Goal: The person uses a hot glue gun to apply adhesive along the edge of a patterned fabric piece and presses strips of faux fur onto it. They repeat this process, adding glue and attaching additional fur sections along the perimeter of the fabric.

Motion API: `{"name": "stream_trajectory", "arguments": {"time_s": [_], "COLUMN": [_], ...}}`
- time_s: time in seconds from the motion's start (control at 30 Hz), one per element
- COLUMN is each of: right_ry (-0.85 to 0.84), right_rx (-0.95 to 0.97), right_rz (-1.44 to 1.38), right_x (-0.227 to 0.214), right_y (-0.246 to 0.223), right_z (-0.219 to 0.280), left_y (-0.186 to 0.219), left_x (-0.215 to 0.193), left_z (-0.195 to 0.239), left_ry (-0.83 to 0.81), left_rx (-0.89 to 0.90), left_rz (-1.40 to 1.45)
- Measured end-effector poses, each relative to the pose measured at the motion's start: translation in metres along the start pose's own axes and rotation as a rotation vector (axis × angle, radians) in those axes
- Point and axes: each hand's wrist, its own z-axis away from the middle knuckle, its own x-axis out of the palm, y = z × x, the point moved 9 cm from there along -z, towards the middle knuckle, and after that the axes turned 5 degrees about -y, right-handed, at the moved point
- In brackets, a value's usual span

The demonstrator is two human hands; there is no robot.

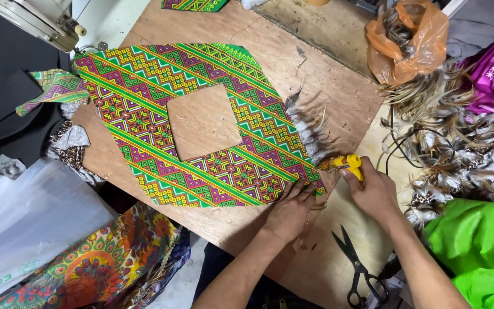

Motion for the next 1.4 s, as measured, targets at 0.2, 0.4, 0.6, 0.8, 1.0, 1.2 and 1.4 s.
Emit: {"name": "stream_trajectory", "arguments": {"time_s": [0.2, 0.4, 0.6, 0.8, 1.0, 1.2, 1.4], "right_ry": [-0.003, 0.028, 0.017, 0.358, 0.288, 0.437, -0.405], "right_rx": [-0.011, -0.030, 0.019, -0.100, 0.033, -0.196, -0.097], "right_rz": [0.043, 0.013, 0.080, -0.632, -0.943, -0.416, -1.382], "right_x": [-0.002, -0.002, -0.004, -0.054, -0.047, -0.069, 0.044], "right_y": [0.006, -0.007, 0.030, 0.054, 0.074, 0.031, -0.012], "right_z": [0.003, 0.001, 0.009, -0.003, -0.099, -0.013, 0.038], "left_y": [0.002, -0.001, -0.002, -0.015, -0.008, 0.012, 0.047], "left_x": [-0.002, 0.000, -0.009, -0.043, -0.047, -0.071, -0.055], "left_z": [0.002, -0.001, 0.001, 0.014, 0.006, 0.002, 0.003], "left_ry": [-0.012, -0.034, -0.064, 0.132, 0.292, 0.287, -0.197], "left_rx": [0.000, -0.003, -0.004, -0.133, -0.363, -0.390, -0.262], "left_rz": [-0.025, -0.013, 0.054, 0.484, 1.467, 1.778, 2.207]}}
